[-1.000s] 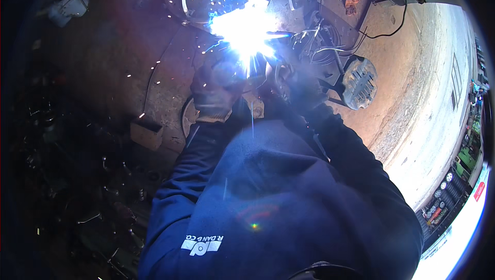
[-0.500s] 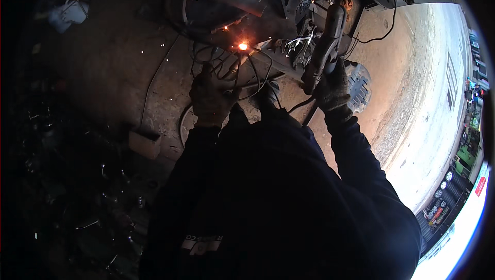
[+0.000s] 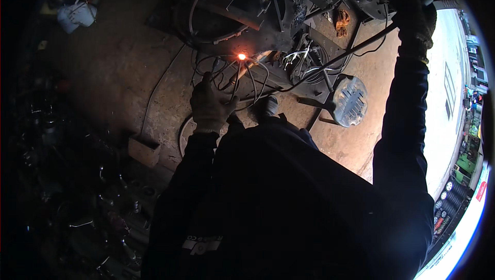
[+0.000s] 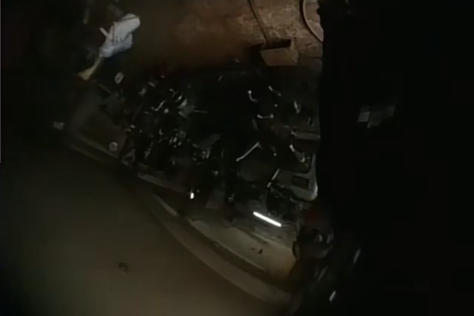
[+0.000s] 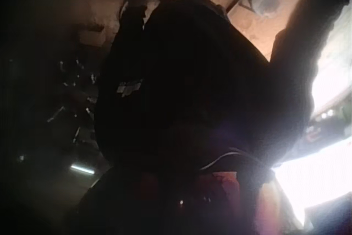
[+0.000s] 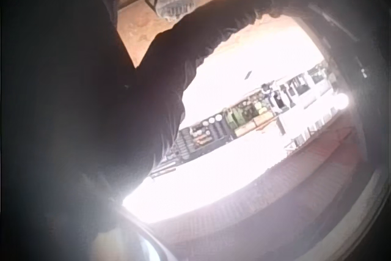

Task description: The person welds the joints of a metal frame using a welding tool, then chips slag off the welded spots with a hammer by hand.

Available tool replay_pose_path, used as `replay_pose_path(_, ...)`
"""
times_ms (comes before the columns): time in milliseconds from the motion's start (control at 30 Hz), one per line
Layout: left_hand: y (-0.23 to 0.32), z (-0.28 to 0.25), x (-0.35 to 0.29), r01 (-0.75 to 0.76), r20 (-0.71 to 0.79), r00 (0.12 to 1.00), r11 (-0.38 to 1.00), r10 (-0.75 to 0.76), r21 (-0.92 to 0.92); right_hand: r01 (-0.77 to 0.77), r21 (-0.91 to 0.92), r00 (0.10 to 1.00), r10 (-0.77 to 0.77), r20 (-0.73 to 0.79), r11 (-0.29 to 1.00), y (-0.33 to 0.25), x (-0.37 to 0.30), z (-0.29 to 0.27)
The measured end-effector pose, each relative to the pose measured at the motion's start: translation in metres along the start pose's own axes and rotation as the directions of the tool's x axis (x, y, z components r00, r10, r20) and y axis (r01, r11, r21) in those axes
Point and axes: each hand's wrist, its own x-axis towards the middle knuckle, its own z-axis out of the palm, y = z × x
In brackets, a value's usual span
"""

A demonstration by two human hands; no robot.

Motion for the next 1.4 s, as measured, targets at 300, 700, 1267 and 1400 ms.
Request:
replay_pose_path(300,0.003,0.008,0.007,0.019,-0.033,0.999,0.999,-0.018,0.027,0.246,0.551,0.936,-0.344,0.08,0.797,0.005,0.09,0.009)
replay_pose_path(700,0.008,0.009,-0.006,0.081,-0.025,0.996,0.996,-0.082,-0.034,0.286,0.007,0.87,-0.256,-0.421,0.958,0.056,0.177,0.025)
replay_pose_path(1267,0.002,0.016,-0.001,-0.034,-0.118,0.992,0.999,0.038,0.043,0.251,-0.374,0.898,-0.358,-0.254,0.893,0.078,0.099,0.038)
replay_pose_path(1400,0.008,0.011,0.002,0.055,-0.023,0.998,0.998,-0.055,0.0,0.156,-0.236,0.943,-0.216,-0.255,0.959,0.063,0.064,0.047)
